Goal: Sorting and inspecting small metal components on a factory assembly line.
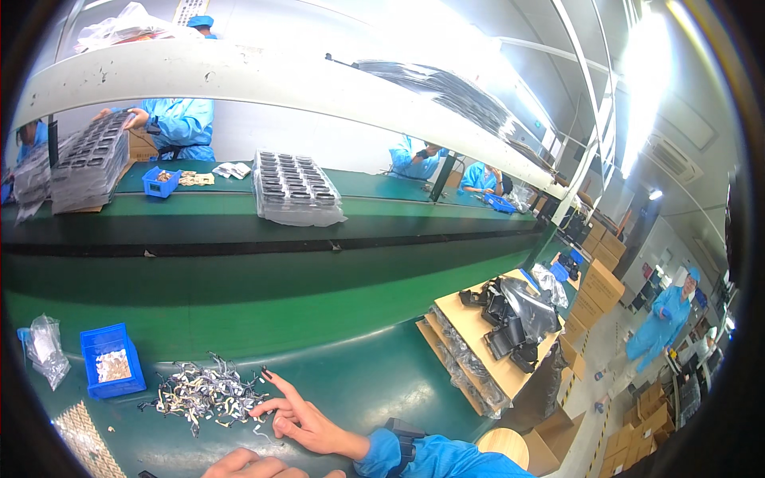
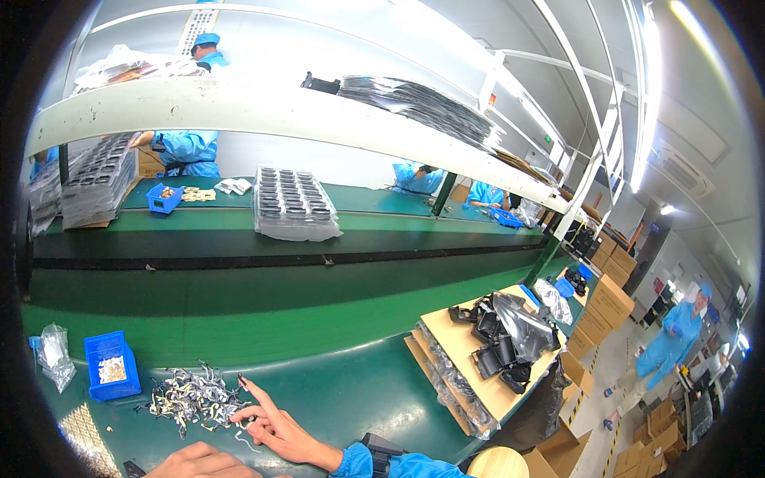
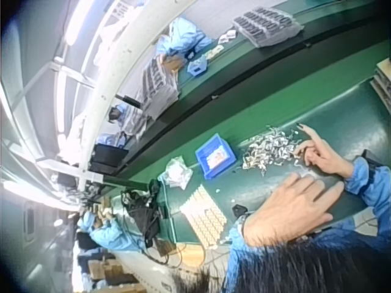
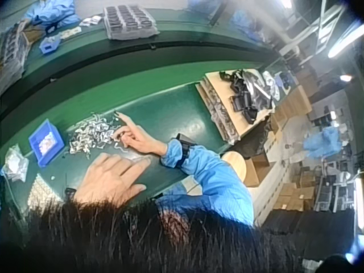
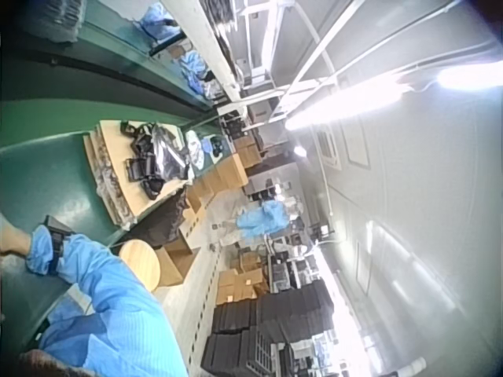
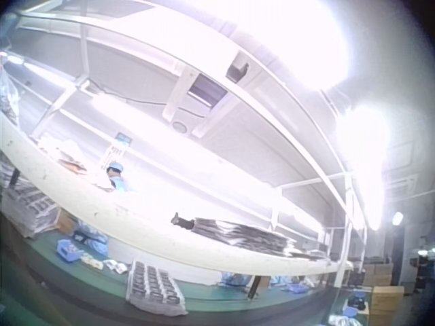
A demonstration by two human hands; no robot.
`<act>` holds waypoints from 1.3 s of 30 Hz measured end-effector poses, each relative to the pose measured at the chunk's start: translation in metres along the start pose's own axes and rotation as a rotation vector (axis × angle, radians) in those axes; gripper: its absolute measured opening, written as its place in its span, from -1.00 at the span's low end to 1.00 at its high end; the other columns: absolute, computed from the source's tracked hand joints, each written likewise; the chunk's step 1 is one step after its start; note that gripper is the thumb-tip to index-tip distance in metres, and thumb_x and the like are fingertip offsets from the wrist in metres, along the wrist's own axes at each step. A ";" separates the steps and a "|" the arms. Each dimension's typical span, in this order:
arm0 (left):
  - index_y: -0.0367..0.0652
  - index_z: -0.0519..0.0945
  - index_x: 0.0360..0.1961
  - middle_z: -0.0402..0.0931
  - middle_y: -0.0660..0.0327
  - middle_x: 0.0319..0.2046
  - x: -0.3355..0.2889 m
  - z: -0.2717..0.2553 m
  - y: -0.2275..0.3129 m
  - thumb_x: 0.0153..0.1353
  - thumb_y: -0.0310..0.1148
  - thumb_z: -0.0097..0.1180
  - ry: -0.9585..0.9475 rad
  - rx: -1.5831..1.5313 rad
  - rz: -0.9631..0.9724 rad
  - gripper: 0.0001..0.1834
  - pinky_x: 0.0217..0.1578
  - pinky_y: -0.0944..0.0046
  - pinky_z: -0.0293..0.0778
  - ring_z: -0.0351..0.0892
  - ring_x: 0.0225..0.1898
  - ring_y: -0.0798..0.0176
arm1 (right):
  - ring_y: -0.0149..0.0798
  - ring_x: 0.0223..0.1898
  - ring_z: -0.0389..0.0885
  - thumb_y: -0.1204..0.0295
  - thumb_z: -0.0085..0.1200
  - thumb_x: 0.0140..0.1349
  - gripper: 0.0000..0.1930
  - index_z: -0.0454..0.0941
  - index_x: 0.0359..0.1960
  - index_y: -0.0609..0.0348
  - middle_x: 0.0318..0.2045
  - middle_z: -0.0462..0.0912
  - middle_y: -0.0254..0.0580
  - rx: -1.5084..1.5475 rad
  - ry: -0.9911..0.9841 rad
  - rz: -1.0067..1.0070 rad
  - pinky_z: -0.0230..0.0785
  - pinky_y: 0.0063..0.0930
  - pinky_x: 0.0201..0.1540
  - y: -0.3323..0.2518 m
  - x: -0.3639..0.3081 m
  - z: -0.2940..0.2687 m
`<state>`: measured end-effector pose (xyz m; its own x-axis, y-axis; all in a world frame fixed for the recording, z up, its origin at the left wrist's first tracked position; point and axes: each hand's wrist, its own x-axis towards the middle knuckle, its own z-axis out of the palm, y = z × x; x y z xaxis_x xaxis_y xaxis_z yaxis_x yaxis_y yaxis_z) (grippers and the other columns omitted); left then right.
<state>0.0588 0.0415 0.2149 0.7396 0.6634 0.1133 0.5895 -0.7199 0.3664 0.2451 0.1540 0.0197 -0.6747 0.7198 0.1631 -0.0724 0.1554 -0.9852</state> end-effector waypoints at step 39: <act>-0.05 0.52 0.23 0.61 0.20 -0.17 0.000 0.000 0.000 0.20 -0.11 0.27 -0.010 -0.002 -0.007 -0.42 0.02 0.13 0.42 0.59 -0.06 0.15 | -0.42 -0.35 0.55 0.21 -0.06 0.53 -0.19 -0.34 0.58 0.04 0.16 0.56 0.04 0.004 -0.005 -0.009 0.47 -0.47 -0.09 0.001 0.001 0.000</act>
<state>0.0585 0.0416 0.2143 0.7388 0.6663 0.1015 0.5938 -0.7148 0.3694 0.2447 0.1547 0.0191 -0.6780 0.7148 0.1715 -0.0815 0.1588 -0.9839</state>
